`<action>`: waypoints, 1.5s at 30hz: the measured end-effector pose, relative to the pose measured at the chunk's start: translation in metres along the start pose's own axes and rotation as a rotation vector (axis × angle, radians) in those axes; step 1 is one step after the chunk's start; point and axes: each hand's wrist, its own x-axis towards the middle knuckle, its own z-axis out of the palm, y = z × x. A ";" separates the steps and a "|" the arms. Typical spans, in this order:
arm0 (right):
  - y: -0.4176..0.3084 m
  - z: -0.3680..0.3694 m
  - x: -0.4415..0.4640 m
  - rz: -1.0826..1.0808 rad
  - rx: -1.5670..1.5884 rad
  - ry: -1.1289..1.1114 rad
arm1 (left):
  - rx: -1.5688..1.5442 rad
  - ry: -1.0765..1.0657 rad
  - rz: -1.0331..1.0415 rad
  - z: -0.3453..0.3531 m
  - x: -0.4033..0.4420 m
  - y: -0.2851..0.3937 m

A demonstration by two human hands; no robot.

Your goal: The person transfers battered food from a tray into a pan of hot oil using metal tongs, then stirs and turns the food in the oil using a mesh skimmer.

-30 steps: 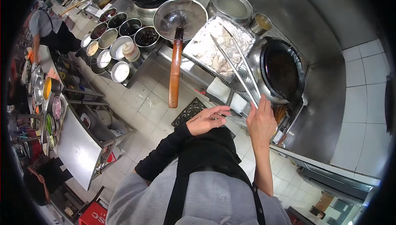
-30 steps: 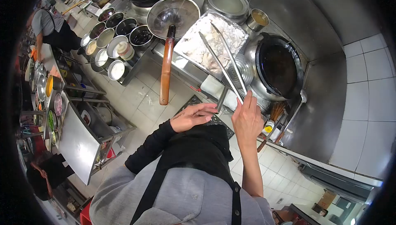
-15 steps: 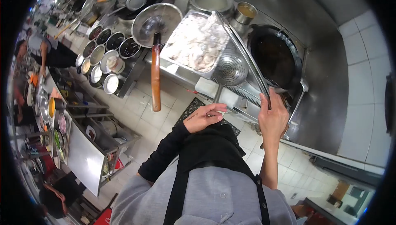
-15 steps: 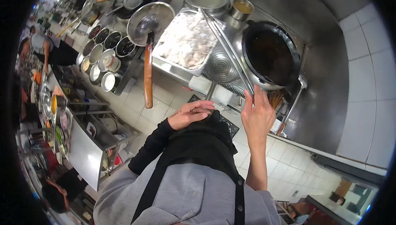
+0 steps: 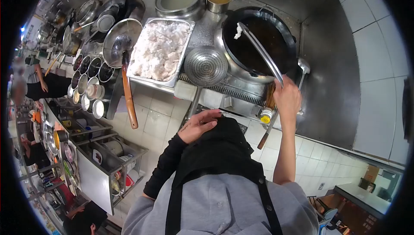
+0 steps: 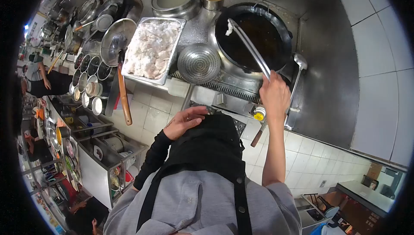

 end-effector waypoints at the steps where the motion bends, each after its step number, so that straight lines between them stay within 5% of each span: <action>1: 0.010 0.007 0.009 0.016 -0.008 -0.021 | -0.006 0.014 -0.021 0.004 0.000 -0.002; 24: 0.111 0.027 0.040 0.145 -0.231 -0.044 | -0.039 0.076 -0.076 0.031 0.004 -0.039; 34: 0.084 -0.026 -0.028 0.126 -0.231 -0.125 | -0.020 0.022 -0.063 0.034 0.014 -0.034; 45: 0.055 0.022 0.016 0.066 -0.109 -0.109 | 0.030 -0.007 -0.048 0.039 0.020 -0.039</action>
